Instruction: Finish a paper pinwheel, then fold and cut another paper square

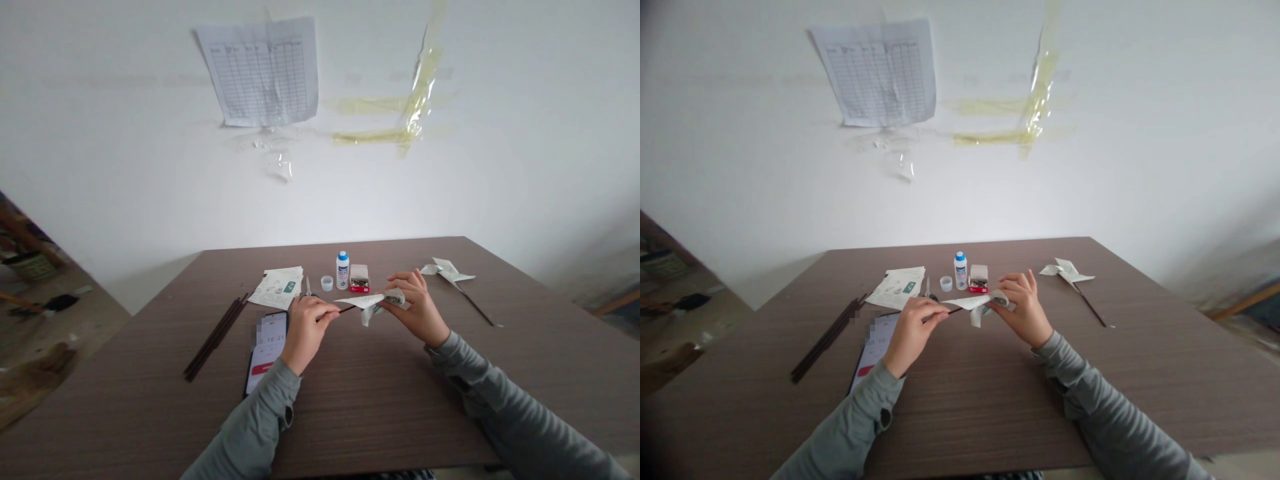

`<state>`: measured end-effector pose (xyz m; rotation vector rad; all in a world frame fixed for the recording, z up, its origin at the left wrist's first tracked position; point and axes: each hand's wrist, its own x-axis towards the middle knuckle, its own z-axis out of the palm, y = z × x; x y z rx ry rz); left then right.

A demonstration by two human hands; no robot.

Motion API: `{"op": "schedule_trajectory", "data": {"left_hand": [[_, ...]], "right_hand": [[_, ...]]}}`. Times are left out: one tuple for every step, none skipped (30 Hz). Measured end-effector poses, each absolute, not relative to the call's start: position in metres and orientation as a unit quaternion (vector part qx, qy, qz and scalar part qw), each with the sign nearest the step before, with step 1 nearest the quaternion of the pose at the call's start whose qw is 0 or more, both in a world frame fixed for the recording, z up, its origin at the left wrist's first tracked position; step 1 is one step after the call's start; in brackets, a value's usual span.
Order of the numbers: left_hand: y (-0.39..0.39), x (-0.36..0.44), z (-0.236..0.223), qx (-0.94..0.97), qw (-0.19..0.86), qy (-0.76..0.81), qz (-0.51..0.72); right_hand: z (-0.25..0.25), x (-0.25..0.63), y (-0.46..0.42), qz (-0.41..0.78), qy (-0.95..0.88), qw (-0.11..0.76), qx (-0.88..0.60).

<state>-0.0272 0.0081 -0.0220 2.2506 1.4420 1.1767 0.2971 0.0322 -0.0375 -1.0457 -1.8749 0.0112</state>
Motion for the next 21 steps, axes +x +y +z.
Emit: {"op": "schedule_trajectory", "data": {"left_hand": [[0.009,-0.029,-0.022,0.766,0.117,0.491,0.398],[0.01,-0.03,-0.022,0.767,0.123,0.49,0.395],[0.01,-0.032,-0.023,0.769,0.13,0.489,0.392],[0.011,-0.032,-0.024,0.77,0.135,0.487,0.389],[0.012,-0.033,-0.025,0.773,0.14,0.486,0.384],[0.012,-0.033,-0.026,0.774,0.144,0.486,0.379],[0.012,-0.033,-0.027,0.776,0.147,0.488,0.372],[0.013,-0.033,-0.028,0.777,0.15,0.491,0.364],[0.013,-0.033,-0.029,0.777,0.153,0.495,0.357],[0.014,-0.033,-0.03,0.777,0.156,0.498,0.351],[0.014,-0.033,-0.031,0.777,0.158,0.501,0.347],[0.014,-0.033,-0.033,0.776,0.16,0.503,0.344],[0.015,-0.033,-0.034,0.776,0.162,0.505,0.342],[0.016,-0.033,-0.035,0.775,0.164,0.506,0.34],[0.016,-0.034,-0.037,0.775,0.167,0.508,0.337],[0.017,-0.034,-0.039,0.775,0.171,0.51,0.333],[0.018,-0.035,-0.04,0.776,0.173,0.51,0.33],[0.019,-0.035,-0.042,0.777,0.174,0.508,0.328],[0.019,-0.035,-0.043,0.779,0.175,0.507,0.326],[0.02,-0.036,-0.045,0.782,0.175,0.504,0.323],[0.021,-0.036,-0.046,0.785,0.174,0.501,0.319]], "right_hand": [[-0.034,0.298,0.032,0.013,-0.772,0.464,-0.435],[-0.03,0.299,0.033,0.023,-0.777,0.449,-0.441],[-0.027,0.3,0.034,0.033,-0.783,0.433,-0.446],[-0.024,0.302,0.035,0.043,-0.79,0.415,-0.45],[-0.022,0.304,0.036,0.053,-0.797,0.398,-0.452],[-0.019,0.305,0.038,0.062,-0.803,0.381,-0.454],[-0.018,0.307,0.04,0.071,-0.809,0.365,-0.455],[-0.017,0.308,0.042,0.079,-0.814,0.35,-0.456],[-0.016,0.309,0.044,0.087,-0.818,0.337,-0.458],[-0.017,0.31,0.046,0.093,-0.821,0.325,-0.461],[-0.018,0.31,0.048,0.098,-0.822,0.314,-0.464],[-0.019,0.31,0.05,0.102,-0.823,0.305,-0.468],[-0.021,0.31,0.052,0.106,-0.824,0.297,-0.471],[-0.022,0.309,0.053,0.11,-0.824,0.29,-0.475],[-0.024,0.308,0.055,0.116,-0.824,0.283,-0.477],[-0.026,0.307,0.056,0.124,-0.823,0.276,-0.48],[-0.027,0.306,0.056,0.132,-0.822,0.27,-0.485],[-0.028,0.304,0.057,0.142,-0.818,0.262,-0.491],[-0.029,0.303,0.057,0.153,-0.814,0.255,-0.499],[-0.03,0.302,0.057,0.163,-0.81,0.249,-0.506],[-0.03,0.301,0.058,0.172,-0.808,0.244,-0.509]]}}
